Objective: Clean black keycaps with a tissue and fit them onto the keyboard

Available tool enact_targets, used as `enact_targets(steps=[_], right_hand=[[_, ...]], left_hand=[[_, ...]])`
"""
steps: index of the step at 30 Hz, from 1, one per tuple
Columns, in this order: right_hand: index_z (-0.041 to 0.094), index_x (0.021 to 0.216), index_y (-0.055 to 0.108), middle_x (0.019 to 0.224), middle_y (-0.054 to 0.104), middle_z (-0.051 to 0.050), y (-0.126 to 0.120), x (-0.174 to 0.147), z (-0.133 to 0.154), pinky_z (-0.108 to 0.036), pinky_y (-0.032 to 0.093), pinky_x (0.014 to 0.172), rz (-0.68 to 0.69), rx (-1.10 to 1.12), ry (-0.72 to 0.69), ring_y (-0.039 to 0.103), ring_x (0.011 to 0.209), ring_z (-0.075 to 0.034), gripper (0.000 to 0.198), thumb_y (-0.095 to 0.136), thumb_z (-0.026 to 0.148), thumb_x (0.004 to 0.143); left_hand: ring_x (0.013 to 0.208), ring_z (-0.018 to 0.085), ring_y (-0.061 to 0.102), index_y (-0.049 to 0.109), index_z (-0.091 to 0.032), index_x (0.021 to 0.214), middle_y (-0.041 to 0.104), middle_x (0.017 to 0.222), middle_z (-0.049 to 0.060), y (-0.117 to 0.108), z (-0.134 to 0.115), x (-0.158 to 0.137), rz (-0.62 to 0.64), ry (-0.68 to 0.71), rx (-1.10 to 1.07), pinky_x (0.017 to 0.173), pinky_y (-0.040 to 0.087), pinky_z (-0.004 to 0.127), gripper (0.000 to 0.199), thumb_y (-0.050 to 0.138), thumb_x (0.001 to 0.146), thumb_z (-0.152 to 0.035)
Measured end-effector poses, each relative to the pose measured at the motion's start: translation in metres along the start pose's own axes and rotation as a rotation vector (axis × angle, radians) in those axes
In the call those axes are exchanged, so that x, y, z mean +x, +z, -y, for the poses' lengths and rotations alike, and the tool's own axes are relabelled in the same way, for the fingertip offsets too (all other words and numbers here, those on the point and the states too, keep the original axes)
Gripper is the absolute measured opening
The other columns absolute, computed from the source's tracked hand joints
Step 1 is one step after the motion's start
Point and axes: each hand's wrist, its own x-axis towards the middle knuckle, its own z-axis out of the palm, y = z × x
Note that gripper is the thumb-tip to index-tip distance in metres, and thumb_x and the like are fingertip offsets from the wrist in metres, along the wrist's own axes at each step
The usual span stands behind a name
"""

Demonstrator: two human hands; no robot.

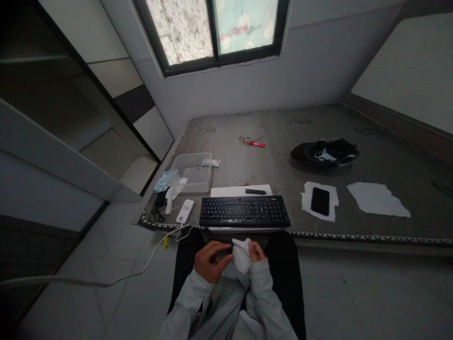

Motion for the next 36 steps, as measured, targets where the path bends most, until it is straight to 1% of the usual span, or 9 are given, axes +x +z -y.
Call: enact_targets(steps=[2, 4, 8, 13, 17, 20, 24, 29, 36], right_hand=[[0.021, 0.057, 0.057, 0.049, 0.053, 0.003, 0.0, 0.001, -0.007, -0.026, 0.039, 0.049, -0.073, -0.021, 0.018, 0.046, 0.049, -0.013, 0.057, 0.064, 0.078, 0.055], [0.021, 0.055, 0.055, 0.048, 0.051, 0.003, 0.001, 0.001, -0.012, -0.026, 0.038, 0.049, -0.083, -0.039, 0.028, 0.043, 0.049, -0.012, 0.058, 0.064, 0.079, 0.052], [0.022, 0.051, 0.053, 0.048, 0.05, 0.003, 0.005, 0.001, -0.023, -0.026, 0.038, 0.05, -0.033, -0.037, 0.068, 0.043, 0.05, -0.013, 0.061, 0.066, 0.081, 0.044], [0.021, 0.048, 0.051, 0.047, 0.046, 0.003, 0.006, -0.002, -0.031, -0.027, 0.035, 0.05, 0.096, -0.1, 0.134, 0.039, 0.05, -0.012, 0.062, 0.066, 0.082, 0.042], [0.022, 0.048, 0.052, 0.047, 0.045, 0.003, 0.01, -0.007, -0.026, -0.028, 0.035, 0.052, 0.228, -0.168, 0.146, 0.039, 0.051, -0.013, 0.062, 0.063, 0.083, 0.044], [0.023, 0.047, 0.049, 0.046, 0.045, 0.003, 0.014, -0.012, -0.023, -0.029, 0.036, 0.053, 0.236, -0.196, 0.116, 0.04, 0.051, -0.014, 0.061, 0.061, 0.083, 0.048], [0.023, 0.048, 0.049, 0.047, 0.045, 0.004, 0.016, -0.018, -0.019, -0.029, 0.036, 0.053, 0.204, -0.179, 0.119, 0.041, 0.051, -0.014, 0.06, 0.061, 0.082, 0.049], [0.023, 0.046, 0.053, 0.047, 0.048, 0.003, 0.012, -0.018, -0.009, -0.03, 0.038, 0.054, 0.174, -0.146, 0.188, 0.042, 0.052, -0.015, 0.061, 0.066, 0.082, 0.038], [0.023, 0.045, 0.051, 0.046, 0.047, 0.003, 0.008, -0.014, -0.006, -0.03, 0.036, 0.053, 0.162, -0.19, 0.197, 0.041, 0.051, -0.015, 0.063, 0.063, 0.084, 0.036]], left_hand=[[0.041, 0.003, 0.046, 0.074, -0.021, 0.09, 0.069, 0.081, 0.003, 0.0, 0.003, 0.0, -0.025, -0.048, -0.003, 0.041, 0.04, 0.016, 0.022, 0.071, 0.076, -0.038], [0.041, 0.003, 0.047, 0.074, -0.02, 0.085, 0.07, 0.08, 0.002, -0.001, 0.012, 0.001, -0.048, -0.143, -0.009, 0.041, 0.04, 0.016, 0.021, 0.074, 0.072, -0.038], [0.039, 0.004, 0.049, 0.075, -0.019, 0.083, 0.073, 0.079, 0.001, -0.007, 0.047, 0.007, -0.052, -0.466, -0.064, 0.037, 0.036, 0.016, 0.023, 0.077, 0.066, -0.035], [0.043, 0.008, 0.055, 0.078, -0.02, 0.087, 0.076, 0.074, 0.003, -0.023, 0.096, 0.029, -0.045, -0.628, 0.057, 0.044, 0.044, 0.02, 0.023, 0.075, 0.068, -0.033], [0.043, 0.01, 0.057, 0.076, -0.017, 0.097, 0.076, 0.076, 0.004, -0.03, 0.124, 0.056, -0.034, -0.638, 0.127, 0.047, 0.046, 0.023, 0.026, 0.066, 0.078, -0.033], [0.059, 0.013, 0.064, 0.076, -0.019, 0.093, 0.076, 0.078, 0.003, -0.03, 0.138, 0.078, -0.007, -0.588, 0.194, 0.061, 0.051, 0.024, 0.018, 0.068, 0.077, -0.025], [0.08, 0.016, 0.067, 0.075, -0.021, 0.084, 0.076, 0.082, 0.003, -0.027, 0.15, 0.101, 0.042, -0.531, 0.283, 0.078, 0.049, 0.026, 0.011, 0.071, 0.074, -0.019], [0.082, 0.017, 0.067, 0.075, -0.022, 0.08, 0.076, 0.083, 0.002, -0.021, 0.159, 0.114, 0.129, -0.55, 0.348, 0.079, 0.048, 0.026, 0.007, 0.073, 0.073, -0.021], [0.085, 0.019, 0.069, 0.077, -0.021, 0.084, 0.077, 0.088, 0.004, -0.02, 0.163, 0.12, 0.208, -0.644, 0.37, 0.08, 0.05, 0.027, 0.012, 0.073, 0.073, -0.024]])
